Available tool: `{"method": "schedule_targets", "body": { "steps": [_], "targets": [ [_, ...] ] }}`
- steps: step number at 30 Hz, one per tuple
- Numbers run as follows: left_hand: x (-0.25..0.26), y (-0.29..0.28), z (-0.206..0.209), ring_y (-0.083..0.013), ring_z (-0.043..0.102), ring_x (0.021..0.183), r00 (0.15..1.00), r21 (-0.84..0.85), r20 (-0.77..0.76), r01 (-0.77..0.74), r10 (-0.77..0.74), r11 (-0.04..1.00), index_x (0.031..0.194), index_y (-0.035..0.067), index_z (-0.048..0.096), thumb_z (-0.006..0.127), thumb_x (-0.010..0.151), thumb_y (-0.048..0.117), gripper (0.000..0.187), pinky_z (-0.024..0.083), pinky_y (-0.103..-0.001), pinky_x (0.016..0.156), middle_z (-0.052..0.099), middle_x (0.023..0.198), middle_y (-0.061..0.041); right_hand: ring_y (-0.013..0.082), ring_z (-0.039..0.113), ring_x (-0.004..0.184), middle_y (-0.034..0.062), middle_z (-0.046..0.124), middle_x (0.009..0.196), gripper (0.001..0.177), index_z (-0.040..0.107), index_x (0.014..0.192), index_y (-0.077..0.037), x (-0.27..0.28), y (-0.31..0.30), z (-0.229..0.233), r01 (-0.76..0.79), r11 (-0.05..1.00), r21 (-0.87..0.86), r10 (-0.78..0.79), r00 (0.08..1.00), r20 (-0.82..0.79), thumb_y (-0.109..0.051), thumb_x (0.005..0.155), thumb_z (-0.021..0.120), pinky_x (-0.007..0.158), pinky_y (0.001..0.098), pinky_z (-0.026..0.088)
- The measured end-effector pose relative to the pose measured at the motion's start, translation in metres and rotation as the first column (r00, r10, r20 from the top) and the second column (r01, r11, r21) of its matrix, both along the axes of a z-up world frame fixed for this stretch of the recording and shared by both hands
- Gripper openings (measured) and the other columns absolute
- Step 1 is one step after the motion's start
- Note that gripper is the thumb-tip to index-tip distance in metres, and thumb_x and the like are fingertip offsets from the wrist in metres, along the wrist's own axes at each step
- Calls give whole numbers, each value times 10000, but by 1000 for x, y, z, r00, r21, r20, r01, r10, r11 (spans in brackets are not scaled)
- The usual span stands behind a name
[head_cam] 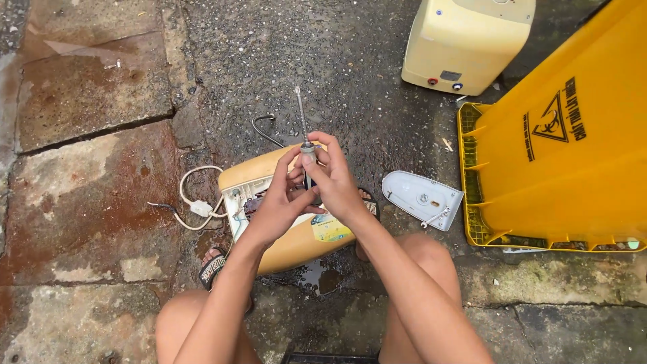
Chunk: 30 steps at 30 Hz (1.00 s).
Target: Disassembling and inspecting the internal components of a small water heater using a screwdriver and manual manipulation of wires.
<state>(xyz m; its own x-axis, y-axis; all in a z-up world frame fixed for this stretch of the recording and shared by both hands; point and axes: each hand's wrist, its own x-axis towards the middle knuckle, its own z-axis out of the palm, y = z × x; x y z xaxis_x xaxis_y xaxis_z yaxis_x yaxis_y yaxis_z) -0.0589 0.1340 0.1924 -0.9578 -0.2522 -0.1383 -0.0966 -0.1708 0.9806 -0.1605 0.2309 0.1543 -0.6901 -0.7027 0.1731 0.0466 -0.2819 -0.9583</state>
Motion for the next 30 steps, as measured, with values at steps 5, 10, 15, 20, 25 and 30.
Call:
{"method": "schedule_targets", "body": {
  "steps": [5,10,15,20,25,30],
  "targets": [
    [-11,3,-6,-284,660,1045,996,-149,89,8,5,989,1618,77,158,595,971,147,785,652,-396,821,553,1346,-273,194,719,989,125,692,1176,347,484,1326,-102,-8,11,3,113,983,147,-84,979,-186,-133,1007,616,865,353,588],
    [-19,5,-21,-307,665,1033,987,-247,154,1,38,969,1624,98,211,528,1039,222,677,649,-432,846,660,1208,-267,229,691,1172,44,682,1151,340,631,1201,-152,-16,20,2,242,933,268,-117,903,-412,-226,898,766,954,334,563],
    [-20,2,-33,-286,650,1000,992,-287,119,-4,40,958,1589,123,267,396,1074,228,542,621,-482,869,651,1077,-201,421,617,1280,198,583,1305,474,583,1347,-118,-14,43,43,139,904,405,61,894,-444,-214,904,720,1040,537,518],
    [-17,-6,-26,-269,664,1064,989,-292,118,-49,86,955,1468,108,364,400,1097,215,388,590,-454,939,668,1082,-175,375,654,1227,205,622,1299,453,603,1356,-78,-75,110,51,223,905,362,-67,915,-398,-170,929,724,996,487,548],
    [-9,-25,-41,-298,640,1120,973,-300,137,-141,188,944,1348,63,392,403,1120,201,267,545,-483,987,648,1101,-205,216,734,1021,151,691,1142,273,620,1269,-34,-145,208,-66,498,826,265,-480,867,-134,-135,1020,669,852,304,624],
    [0,-39,-56,-319,655,1151,944,-309,139,-245,299,919,1238,48,403,368,1148,231,206,548,-507,1002,619,1062,-199,217,737,842,174,702,981,251,677,1153,-3,-157,283,-259,449,556,699,-628,779,-1,-86,925,740,697,348,629]
  ]
}}
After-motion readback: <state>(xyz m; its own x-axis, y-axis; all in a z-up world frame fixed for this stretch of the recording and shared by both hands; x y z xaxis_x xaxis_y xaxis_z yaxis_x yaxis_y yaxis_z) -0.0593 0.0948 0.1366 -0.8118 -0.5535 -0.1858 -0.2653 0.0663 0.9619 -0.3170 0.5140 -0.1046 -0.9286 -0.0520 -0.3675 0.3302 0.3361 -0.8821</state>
